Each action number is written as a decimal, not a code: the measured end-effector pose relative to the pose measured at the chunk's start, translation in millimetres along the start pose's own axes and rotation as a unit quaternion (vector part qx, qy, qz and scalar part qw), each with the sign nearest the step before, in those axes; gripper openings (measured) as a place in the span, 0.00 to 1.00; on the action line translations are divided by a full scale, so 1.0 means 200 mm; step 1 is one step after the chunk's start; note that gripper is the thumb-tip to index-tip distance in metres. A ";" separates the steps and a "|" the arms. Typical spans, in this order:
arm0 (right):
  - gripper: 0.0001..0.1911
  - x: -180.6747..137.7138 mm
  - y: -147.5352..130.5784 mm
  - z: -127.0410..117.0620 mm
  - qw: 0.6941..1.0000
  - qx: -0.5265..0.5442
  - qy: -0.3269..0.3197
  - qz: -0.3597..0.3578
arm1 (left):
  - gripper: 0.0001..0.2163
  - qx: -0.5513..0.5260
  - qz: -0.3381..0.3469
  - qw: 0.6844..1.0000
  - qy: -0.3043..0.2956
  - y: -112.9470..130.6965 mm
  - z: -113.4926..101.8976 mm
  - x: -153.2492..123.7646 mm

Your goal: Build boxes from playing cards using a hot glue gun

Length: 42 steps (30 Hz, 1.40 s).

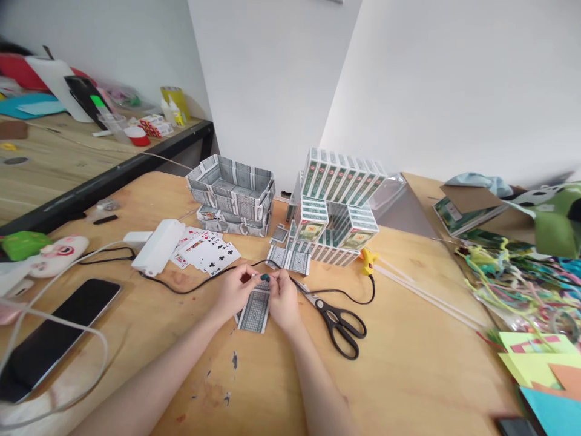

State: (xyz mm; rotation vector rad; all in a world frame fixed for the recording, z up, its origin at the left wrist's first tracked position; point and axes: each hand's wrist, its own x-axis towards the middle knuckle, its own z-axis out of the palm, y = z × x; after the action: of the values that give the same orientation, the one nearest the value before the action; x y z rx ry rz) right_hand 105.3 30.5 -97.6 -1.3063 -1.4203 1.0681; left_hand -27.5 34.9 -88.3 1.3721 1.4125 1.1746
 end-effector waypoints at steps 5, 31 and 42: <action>0.10 -0.01 -0.02 0.02 0.999 -0.019 0.024 0.012 | 0.07 -0.018 0.024 0.998 0.055 0.00 0.03 -0.02; 0.22 0.00 -0.01 0.01 0.996 0.077 -0.022 0.029 | 0.16 -0.355 -0.031 0.900 0.252 -0.07 -0.23 0.19; 0.19 0.00 -0.03 -0.04 0.984 -0.087 -0.136 -0.074 | 0.15 -0.361 -0.038 0.897 0.251 -0.14 -0.20 0.22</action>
State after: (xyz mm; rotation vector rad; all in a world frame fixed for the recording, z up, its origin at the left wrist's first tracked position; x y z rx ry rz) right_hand 111.8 30.1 -90.8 -1.1869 -1.8199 1.0710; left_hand -76.2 77.5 -104.1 0.5013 1.1408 1.8421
